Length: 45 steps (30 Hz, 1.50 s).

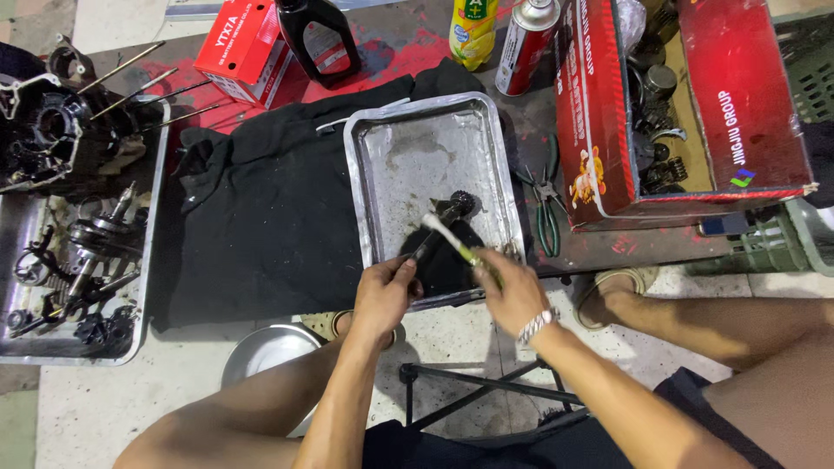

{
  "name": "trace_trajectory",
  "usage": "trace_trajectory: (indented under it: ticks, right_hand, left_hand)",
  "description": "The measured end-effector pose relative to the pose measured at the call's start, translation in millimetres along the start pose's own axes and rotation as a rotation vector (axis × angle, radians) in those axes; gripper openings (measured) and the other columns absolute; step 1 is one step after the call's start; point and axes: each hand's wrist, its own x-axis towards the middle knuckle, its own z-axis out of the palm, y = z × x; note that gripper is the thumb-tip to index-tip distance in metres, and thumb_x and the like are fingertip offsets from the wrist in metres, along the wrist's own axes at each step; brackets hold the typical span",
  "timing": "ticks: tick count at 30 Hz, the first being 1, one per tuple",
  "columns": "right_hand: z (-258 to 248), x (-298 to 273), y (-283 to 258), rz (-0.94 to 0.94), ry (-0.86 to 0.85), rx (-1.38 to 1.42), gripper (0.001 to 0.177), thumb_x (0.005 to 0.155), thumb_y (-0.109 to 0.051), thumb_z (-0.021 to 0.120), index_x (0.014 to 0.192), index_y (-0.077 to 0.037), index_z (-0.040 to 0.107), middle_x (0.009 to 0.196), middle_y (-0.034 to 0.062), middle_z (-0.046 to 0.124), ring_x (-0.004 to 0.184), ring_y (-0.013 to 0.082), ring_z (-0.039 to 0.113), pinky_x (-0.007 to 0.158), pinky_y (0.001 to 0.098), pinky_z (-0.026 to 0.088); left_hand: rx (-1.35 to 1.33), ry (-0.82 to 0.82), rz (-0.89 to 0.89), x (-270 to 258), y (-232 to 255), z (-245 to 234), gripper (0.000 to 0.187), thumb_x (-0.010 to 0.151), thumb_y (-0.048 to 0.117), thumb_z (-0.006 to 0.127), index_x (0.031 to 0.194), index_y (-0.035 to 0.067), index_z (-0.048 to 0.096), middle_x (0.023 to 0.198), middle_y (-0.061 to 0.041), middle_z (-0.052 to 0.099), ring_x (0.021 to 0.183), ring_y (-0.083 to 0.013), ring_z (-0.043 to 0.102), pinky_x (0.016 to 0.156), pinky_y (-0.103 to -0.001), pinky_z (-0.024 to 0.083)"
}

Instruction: The person scrubs a camshaft with a toothbrush in a metal tray containing cleaning fluid, then places it in a separate bowl. The person then picks up a crankshaft and scrubs it with the same toothbrush in the tray.

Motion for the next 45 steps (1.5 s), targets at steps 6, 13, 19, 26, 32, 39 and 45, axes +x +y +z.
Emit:
trace_trajectory:
  ticks: [6,13,19,26,32,39,45]
  right_hand:
    - [-5,-10,7,-0.025,0.063,0.054,0.033,0.094,-0.014,0.061,0.126,-0.013,0.064,0.101,0.0177,0.076,0.088,0.0370,0.075,0.074,0.0447,0.058]
    - [2,-30,12,-0.218,0.050,0.021,0.035,0.092,-0.015,0.063,0.127,-0.012,0.064,0.104,0.0216,0.074,0.090,0.0433,0.070,0.076,0.0490,0.055]
    - [-10,-31,23,-0.020,0.131,-0.168,0.036,0.095,-0.015,0.060,0.130,-0.015,0.062,0.110,0.0198,0.071,0.088,0.0453,0.068,0.072,0.0542,0.054]
    - [-3,-21,18,0.048,-0.093,-0.229,0.034,0.094,-0.021,0.060,0.127,-0.021,0.066,0.113,0.0151,0.071,0.085,0.0420,0.070,0.071,0.0508,0.057]
    - [-3,-16,13,0.006,0.060,-0.038,0.035,0.095,-0.016,0.061,0.131,-0.016,0.064,0.105,0.0196,0.074,0.092,0.0408,0.071,0.078,0.0478,0.057]
    - [13,-33,-20,-0.055,-0.019,0.081,0.038,0.096,-0.015,0.062,0.134,-0.016,0.063,0.106,0.0176,0.075,0.082,0.0356,0.073,0.069,0.0444,0.059]
    - [14,-8,6,0.085,-0.035,0.057,0.038,0.098,-0.014,0.060,0.136,-0.018,0.062,0.097,0.0102,0.076,0.069,0.0221,0.070,0.063,0.0401,0.058]
  left_hand:
    - [0.301,0.102,0.062,-9,18,-5,0.034,0.097,0.029,0.057,0.098,0.001,0.076,0.062,-0.010,0.070,0.057,-0.0190,0.067,0.059,-0.036,0.052]
    - [0.483,0.095,0.106,-2,15,0,0.039,0.096,0.037,0.065,0.097,-0.001,0.077,0.066,-0.014,0.069,0.062,-0.0236,0.066,0.062,-0.038,0.051]
    - [0.259,0.125,-0.050,7,6,-13,0.046,0.097,0.038,0.064,0.076,-0.002,0.073,0.057,-0.011,0.063,0.049,-0.0160,0.056,0.050,-0.034,0.043]
    - [-0.101,0.023,-0.160,17,-6,-17,0.055,0.105,0.036,0.054,0.066,-0.002,0.059,0.049,-0.005,0.051,0.038,-0.0112,0.040,0.038,-0.029,0.030]
    - [-0.018,0.078,-0.127,17,-7,-13,0.045,0.099,0.035,0.061,0.076,-0.002,0.073,0.055,-0.003,0.059,0.046,-0.0082,0.048,0.045,-0.027,0.037]
    - [0.315,0.127,-0.073,19,-13,-10,0.047,0.096,0.040,0.062,0.082,-0.003,0.075,0.061,-0.010,0.065,0.058,-0.0190,0.060,0.059,-0.037,0.047]
    - [0.400,0.127,-0.012,15,-15,-6,0.050,0.099,0.040,0.059,0.082,-0.005,0.073,0.063,-0.013,0.064,0.060,-0.0217,0.062,0.062,-0.039,0.047]
